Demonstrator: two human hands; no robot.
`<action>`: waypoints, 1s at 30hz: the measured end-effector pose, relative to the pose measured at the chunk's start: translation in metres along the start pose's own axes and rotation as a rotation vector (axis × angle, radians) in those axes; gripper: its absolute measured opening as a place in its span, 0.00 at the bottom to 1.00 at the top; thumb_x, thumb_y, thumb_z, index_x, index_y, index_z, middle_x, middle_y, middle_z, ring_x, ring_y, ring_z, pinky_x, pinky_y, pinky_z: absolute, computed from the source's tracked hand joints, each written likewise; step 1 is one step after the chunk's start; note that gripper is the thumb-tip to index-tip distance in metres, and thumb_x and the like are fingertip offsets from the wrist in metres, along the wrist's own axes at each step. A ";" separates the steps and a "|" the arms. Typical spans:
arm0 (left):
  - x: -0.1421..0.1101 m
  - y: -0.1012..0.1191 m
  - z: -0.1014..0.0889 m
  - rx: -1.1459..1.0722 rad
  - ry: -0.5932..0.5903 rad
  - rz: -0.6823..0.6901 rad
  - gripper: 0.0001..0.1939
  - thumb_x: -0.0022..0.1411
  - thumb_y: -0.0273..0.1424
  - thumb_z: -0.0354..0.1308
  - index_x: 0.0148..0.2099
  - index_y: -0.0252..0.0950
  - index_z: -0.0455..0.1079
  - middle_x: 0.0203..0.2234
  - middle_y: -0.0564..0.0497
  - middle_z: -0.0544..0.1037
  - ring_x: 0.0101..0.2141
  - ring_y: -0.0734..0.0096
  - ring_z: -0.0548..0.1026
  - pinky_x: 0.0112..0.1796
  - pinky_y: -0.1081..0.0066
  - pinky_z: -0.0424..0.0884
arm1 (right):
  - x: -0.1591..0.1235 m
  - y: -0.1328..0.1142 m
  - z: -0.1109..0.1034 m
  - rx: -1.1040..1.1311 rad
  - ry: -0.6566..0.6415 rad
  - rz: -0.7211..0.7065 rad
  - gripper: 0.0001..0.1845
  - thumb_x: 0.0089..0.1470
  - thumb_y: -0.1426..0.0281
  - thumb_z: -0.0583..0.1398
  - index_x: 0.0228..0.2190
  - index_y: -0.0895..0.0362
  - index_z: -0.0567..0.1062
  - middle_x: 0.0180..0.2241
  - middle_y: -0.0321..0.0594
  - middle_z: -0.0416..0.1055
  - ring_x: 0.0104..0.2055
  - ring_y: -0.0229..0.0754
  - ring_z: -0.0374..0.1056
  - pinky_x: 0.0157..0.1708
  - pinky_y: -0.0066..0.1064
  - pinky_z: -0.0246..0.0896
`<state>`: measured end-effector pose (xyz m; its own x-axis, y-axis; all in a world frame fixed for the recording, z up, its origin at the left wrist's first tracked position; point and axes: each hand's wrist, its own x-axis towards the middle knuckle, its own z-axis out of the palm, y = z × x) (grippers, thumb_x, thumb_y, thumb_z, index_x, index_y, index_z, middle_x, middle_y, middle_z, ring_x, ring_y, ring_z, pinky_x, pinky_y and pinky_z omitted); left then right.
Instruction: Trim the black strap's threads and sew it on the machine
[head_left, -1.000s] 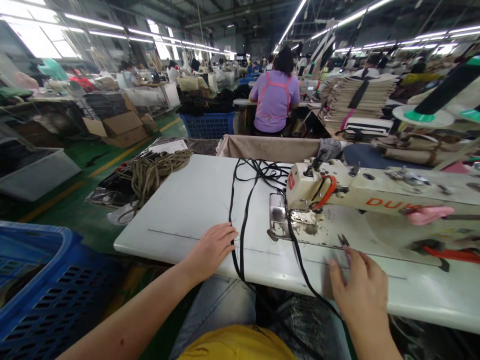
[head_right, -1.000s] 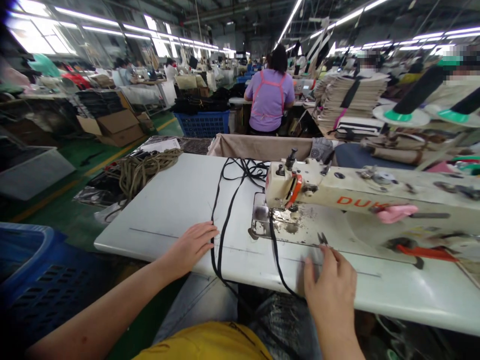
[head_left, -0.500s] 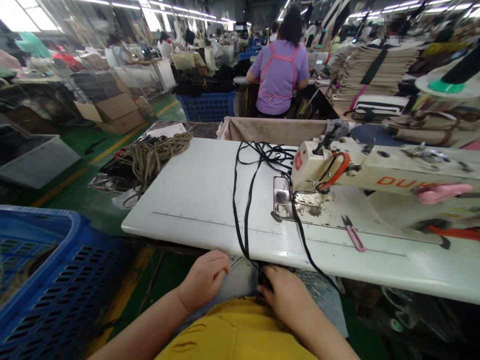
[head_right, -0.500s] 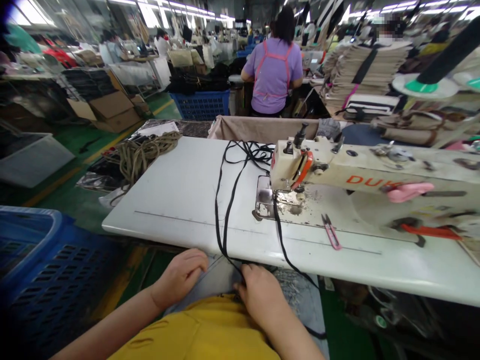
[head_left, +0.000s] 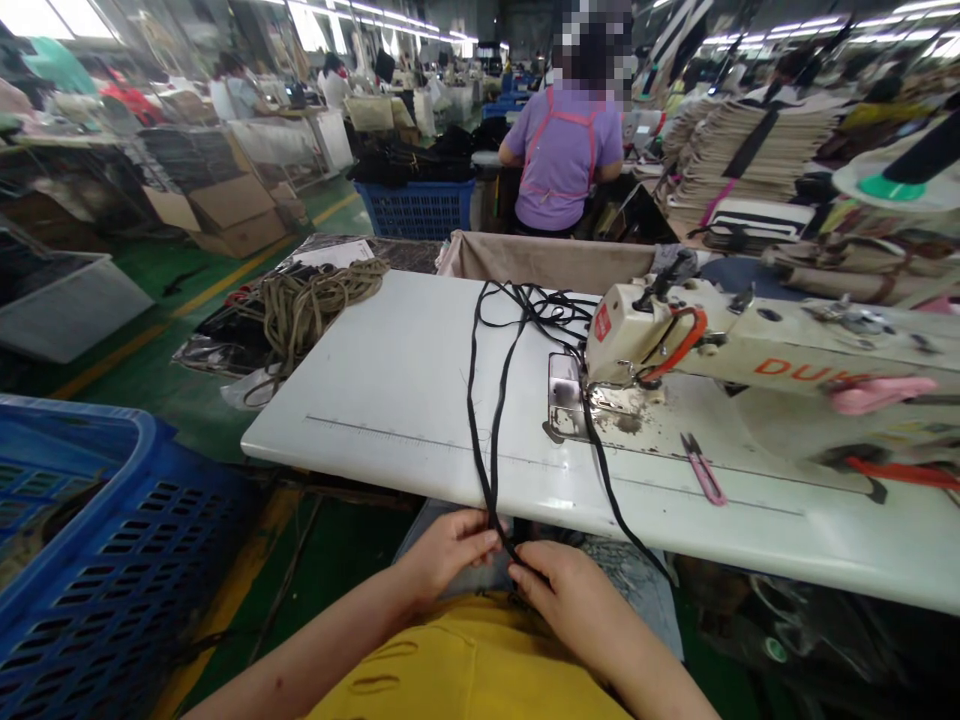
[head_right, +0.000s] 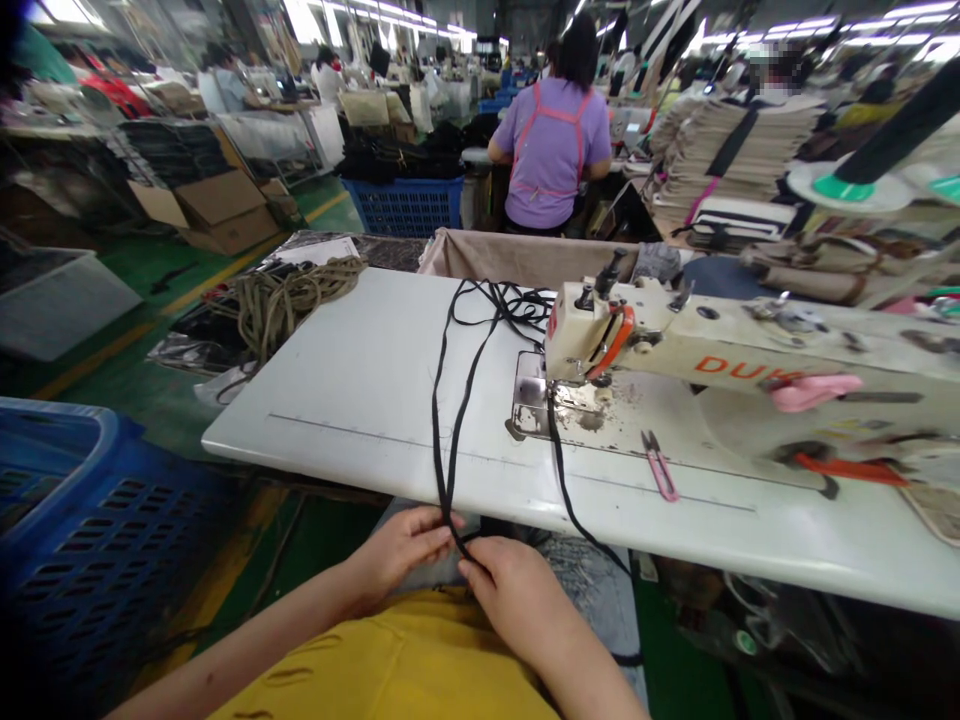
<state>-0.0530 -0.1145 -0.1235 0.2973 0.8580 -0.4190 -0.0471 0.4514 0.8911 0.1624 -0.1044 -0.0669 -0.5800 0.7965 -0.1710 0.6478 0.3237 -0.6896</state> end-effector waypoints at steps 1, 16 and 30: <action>-0.002 0.002 -0.004 0.038 -0.010 -0.025 0.26 0.61 0.53 0.63 0.42 0.32 0.79 0.29 0.48 0.79 0.30 0.68 0.73 0.33 0.70 0.66 | 0.000 0.001 0.000 0.009 0.003 -0.001 0.12 0.66 0.69 0.56 0.30 0.53 0.76 0.31 0.37 0.77 0.34 0.42 0.74 0.34 0.29 0.62; -0.055 -0.004 -0.136 0.982 0.470 -0.376 0.13 0.63 0.38 0.58 0.39 0.36 0.78 0.31 0.42 0.81 0.30 0.57 0.79 0.35 0.64 0.71 | 0.010 -0.007 -0.005 0.194 -0.095 -0.082 0.20 0.67 0.63 0.60 0.22 0.54 0.72 0.25 0.32 0.70 0.28 0.38 0.67 0.29 0.26 0.59; 0.010 0.075 -0.039 0.930 0.561 0.501 0.27 0.60 0.31 0.65 0.61 0.38 0.68 0.57 0.40 0.74 0.51 0.56 0.76 0.55 0.55 0.72 | 0.019 -0.045 -0.025 0.537 -0.116 -0.192 0.13 0.69 0.61 0.61 0.40 0.54 0.84 0.36 0.39 0.76 0.41 0.40 0.72 0.45 0.28 0.65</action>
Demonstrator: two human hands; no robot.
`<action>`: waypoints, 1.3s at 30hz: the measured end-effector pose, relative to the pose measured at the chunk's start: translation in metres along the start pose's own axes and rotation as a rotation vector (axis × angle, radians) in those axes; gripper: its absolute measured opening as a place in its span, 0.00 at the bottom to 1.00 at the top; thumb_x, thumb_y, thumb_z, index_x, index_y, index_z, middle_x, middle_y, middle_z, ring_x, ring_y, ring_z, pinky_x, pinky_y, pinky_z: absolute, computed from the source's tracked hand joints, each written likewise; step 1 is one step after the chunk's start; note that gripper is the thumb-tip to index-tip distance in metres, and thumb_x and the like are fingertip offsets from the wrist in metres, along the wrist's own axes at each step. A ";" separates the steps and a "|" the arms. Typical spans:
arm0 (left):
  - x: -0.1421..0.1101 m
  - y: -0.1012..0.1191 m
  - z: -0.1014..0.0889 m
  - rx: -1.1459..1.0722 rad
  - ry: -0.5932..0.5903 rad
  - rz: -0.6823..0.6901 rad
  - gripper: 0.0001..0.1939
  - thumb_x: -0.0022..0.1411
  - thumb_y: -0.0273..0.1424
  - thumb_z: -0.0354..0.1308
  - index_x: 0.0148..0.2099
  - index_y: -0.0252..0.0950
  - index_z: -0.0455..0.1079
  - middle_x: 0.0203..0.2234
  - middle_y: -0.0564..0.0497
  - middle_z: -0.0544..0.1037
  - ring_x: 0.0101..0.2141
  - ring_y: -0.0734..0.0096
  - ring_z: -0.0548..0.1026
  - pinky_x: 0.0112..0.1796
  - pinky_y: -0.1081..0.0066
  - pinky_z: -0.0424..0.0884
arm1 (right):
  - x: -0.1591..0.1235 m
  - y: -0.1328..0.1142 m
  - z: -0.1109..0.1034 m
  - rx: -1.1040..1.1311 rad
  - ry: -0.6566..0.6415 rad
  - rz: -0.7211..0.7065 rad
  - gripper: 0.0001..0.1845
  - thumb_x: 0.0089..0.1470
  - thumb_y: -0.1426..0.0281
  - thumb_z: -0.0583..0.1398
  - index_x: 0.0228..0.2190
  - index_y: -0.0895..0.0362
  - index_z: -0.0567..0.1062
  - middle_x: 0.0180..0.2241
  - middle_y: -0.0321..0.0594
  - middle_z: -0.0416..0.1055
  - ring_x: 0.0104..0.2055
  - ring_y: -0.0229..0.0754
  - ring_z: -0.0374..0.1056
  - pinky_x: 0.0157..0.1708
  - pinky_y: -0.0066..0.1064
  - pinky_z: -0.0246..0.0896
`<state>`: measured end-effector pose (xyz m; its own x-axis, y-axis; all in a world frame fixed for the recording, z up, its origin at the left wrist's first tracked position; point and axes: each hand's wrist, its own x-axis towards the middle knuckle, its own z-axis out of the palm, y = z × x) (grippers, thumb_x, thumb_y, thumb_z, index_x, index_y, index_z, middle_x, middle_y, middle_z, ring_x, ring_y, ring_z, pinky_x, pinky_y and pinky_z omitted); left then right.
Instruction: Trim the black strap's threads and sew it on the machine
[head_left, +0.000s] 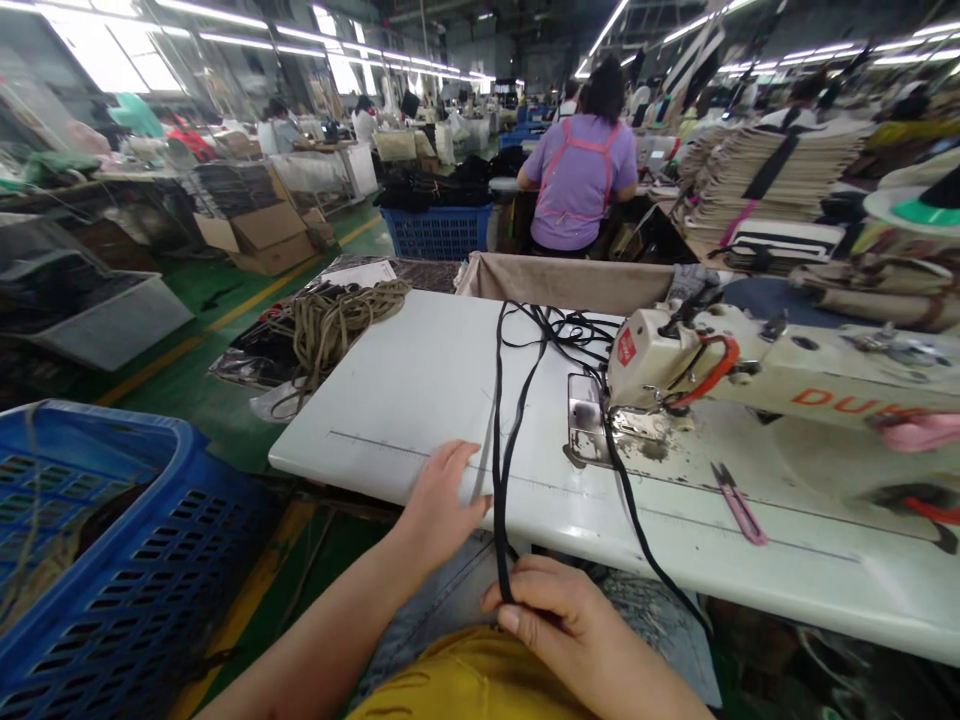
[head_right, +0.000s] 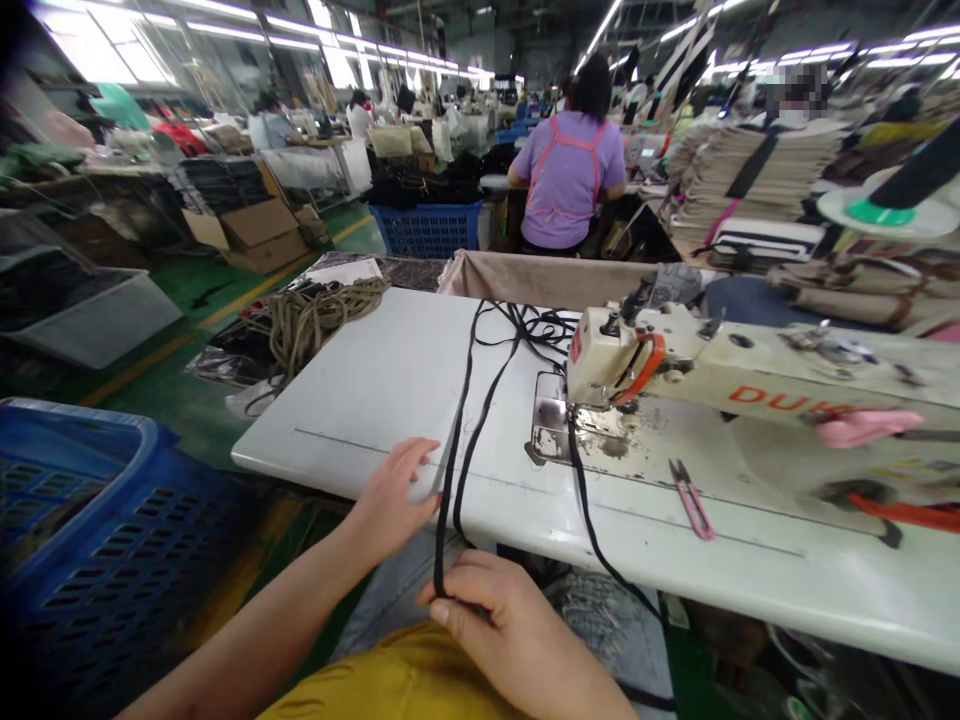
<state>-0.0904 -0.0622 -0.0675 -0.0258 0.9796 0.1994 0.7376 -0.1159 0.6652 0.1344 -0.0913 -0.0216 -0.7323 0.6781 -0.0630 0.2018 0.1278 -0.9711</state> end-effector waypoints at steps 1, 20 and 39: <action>0.005 -0.001 0.010 0.035 0.016 0.014 0.31 0.59 0.32 0.68 0.63 0.37 0.65 0.58 0.39 0.73 0.54 0.52 0.74 0.57 0.51 0.70 | 0.002 -0.003 0.000 0.000 -0.001 -0.014 0.13 0.68 0.62 0.61 0.41 0.53 0.84 0.37 0.39 0.76 0.41 0.40 0.72 0.45 0.28 0.66; 0.089 -0.016 0.032 0.364 -0.083 0.126 0.28 0.74 0.36 0.51 0.73 0.41 0.59 0.72 0.44 0.61 0.72 0.52 0.55 0.68 0.50 0.56 | 0.012 -0.008 0.007 0.036 -0.077 -0.088 0.18 0.69 0.58 0.59 0.42 0.55 0.86 0.39 0.43 0.80 0.44 0.42 0.75 0.47 0.29 0.67; 0.040 -0.015 0.004 0.326 -0.144 0.379 0.34 0.75 0.39 0.49 0.77 0.38 0.48 0.73 0.42 0.60 0.72 0.59 0.55 0.70 0.53 0.53 | -0.011 0.001 -0.021 0.040 0.089 -0.051 0.18 0.67 0.55 0.61 0.39 0.53 0.86 0.32 0.41 0.76 0.35 0.40 0.72 0.40 0.30 0.68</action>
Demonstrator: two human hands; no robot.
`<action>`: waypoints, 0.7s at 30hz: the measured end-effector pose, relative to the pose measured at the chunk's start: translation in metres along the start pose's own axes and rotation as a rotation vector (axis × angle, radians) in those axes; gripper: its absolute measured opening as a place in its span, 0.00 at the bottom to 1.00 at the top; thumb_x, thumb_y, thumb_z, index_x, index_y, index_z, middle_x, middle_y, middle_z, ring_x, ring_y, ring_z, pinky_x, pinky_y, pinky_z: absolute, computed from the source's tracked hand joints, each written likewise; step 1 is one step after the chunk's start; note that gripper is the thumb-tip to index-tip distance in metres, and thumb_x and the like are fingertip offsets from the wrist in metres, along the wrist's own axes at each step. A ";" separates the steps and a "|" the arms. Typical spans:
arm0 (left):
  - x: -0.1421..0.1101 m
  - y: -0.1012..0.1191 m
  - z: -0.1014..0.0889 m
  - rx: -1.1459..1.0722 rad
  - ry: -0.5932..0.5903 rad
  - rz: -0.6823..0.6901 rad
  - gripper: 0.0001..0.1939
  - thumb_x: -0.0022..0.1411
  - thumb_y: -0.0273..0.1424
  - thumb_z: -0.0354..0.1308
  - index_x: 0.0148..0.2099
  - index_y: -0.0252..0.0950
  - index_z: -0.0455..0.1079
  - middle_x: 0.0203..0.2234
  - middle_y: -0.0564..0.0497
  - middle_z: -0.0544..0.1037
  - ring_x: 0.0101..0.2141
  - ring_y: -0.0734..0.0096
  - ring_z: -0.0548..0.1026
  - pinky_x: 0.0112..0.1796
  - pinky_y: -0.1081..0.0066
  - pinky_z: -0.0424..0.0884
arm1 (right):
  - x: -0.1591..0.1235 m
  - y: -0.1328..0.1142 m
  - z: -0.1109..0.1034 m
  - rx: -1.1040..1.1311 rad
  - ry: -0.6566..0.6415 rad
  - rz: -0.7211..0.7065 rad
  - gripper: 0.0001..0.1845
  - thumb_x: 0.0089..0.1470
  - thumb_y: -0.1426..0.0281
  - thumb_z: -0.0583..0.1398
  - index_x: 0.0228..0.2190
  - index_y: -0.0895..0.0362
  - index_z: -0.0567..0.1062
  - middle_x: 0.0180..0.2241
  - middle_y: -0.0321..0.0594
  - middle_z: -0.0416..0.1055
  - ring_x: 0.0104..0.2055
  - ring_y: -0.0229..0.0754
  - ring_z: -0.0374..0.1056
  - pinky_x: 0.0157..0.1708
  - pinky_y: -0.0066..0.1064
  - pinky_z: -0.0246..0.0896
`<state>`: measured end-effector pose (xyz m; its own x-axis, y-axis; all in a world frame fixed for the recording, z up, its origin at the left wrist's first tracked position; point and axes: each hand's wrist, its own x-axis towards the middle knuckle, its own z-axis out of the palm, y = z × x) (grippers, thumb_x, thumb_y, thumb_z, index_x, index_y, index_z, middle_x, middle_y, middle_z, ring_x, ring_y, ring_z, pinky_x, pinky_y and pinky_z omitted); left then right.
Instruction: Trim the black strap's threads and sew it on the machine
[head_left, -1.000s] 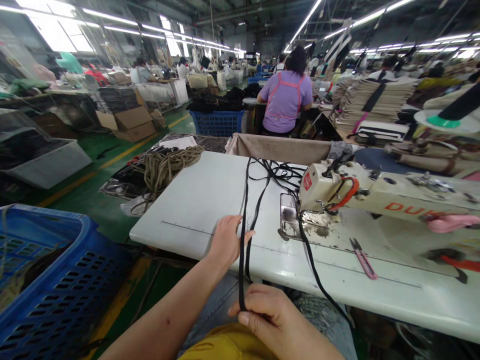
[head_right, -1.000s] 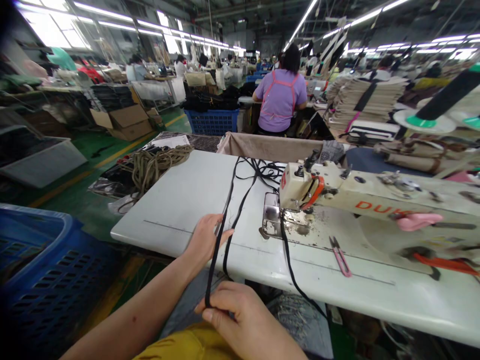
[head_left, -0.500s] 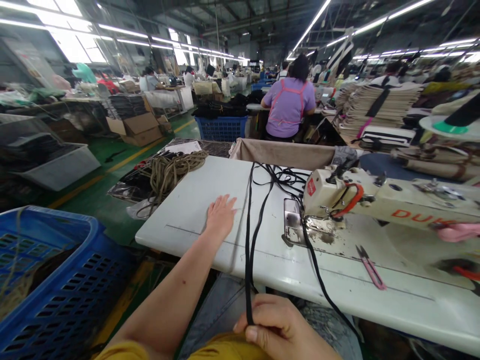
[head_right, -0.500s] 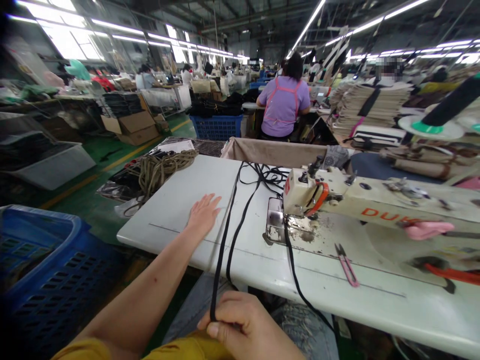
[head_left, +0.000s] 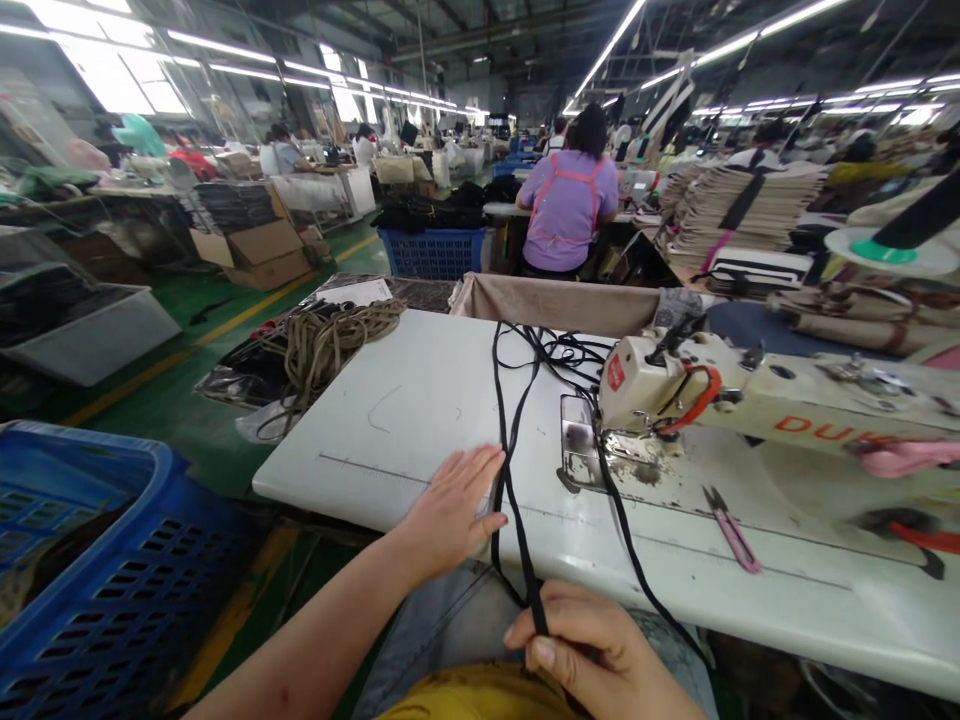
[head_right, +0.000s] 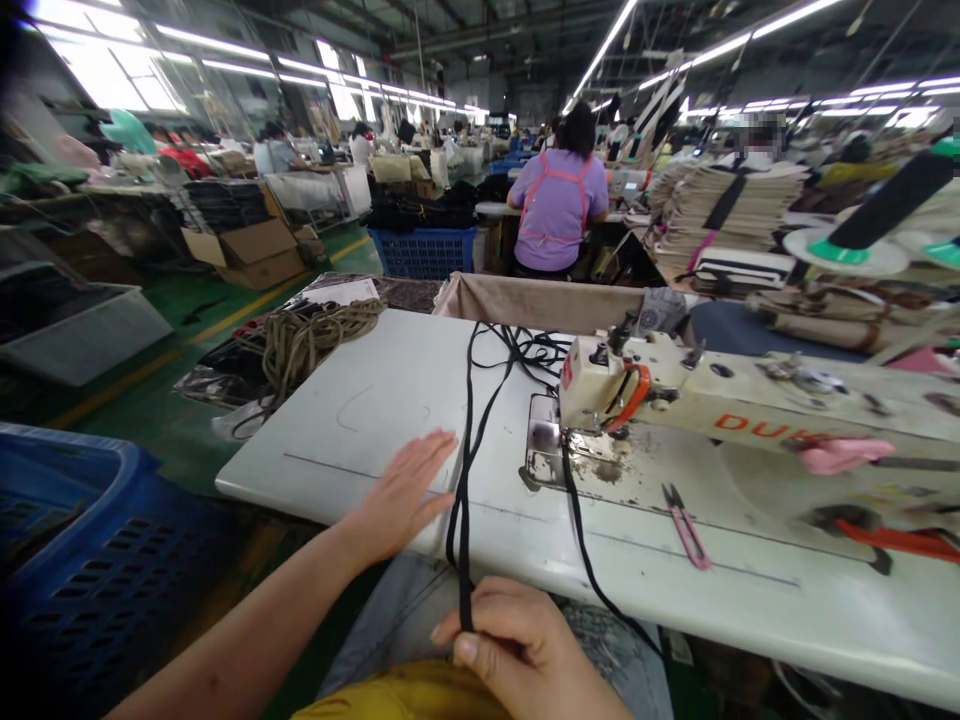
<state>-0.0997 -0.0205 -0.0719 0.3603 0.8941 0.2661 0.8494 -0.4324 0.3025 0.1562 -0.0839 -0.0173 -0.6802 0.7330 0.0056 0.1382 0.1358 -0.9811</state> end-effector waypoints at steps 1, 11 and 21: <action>-0.008 0.009 0.003 0.009 -0.055 0.045 0.37 0.75 0.42 0.49 0.78 0.38 0.44 0.74 0.41 0.57 0.73 0.59 0.54 0.71 0.54 0.51 | 0.000 0.000 0.000 -0.012 -0.003 0.014 0.18 0.67 0.55 0.61 0.39 0.53 0.86 0.32 0.41 0.75 0.35 0.40 0.71 0.40 0.30 0.68; -0.054 -0.057 -0.009 0.357 -0.142 -0.334 0.44 0.73 0.54 0.45 0.78 0.30 0.44 0.74 0.35 0.53 0.74 0.51 0.51 0.71 0.50 0.41 | -0.024 0.025 -0.017 0.013 0.094 -0.001 0.16 0.67 0.56 0.61 0.41 0.51 0.86 0.30 0.42 0.77 0.34 0.43 0.73 0.35 0.31 0.69; -0.013 -0.020 0.012 0.296 -0.020 -0.117 0.42 0.73 0.53 0.47 0.78 0.36 0.46 0.75 0.43 0.52 0.75 0.54 0.44 0.72 0.47 0.38 | -0.016 0.015 -0.010 -0.064 0.066 0.018 0.17 0.67 0.55 0.60 0.42 0.50 0.85 0.31 0.42 0.76 0.34 0.43 0.73 0.35 0.30 0.68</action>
<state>-0.1167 -0.0225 -0.0929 0.2584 0.9391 0.2266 0.9598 -0.2761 0.0499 0.1768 -0.0870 -0.0305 -0.6283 0.7780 0.0033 0.1969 0.1630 -0.9668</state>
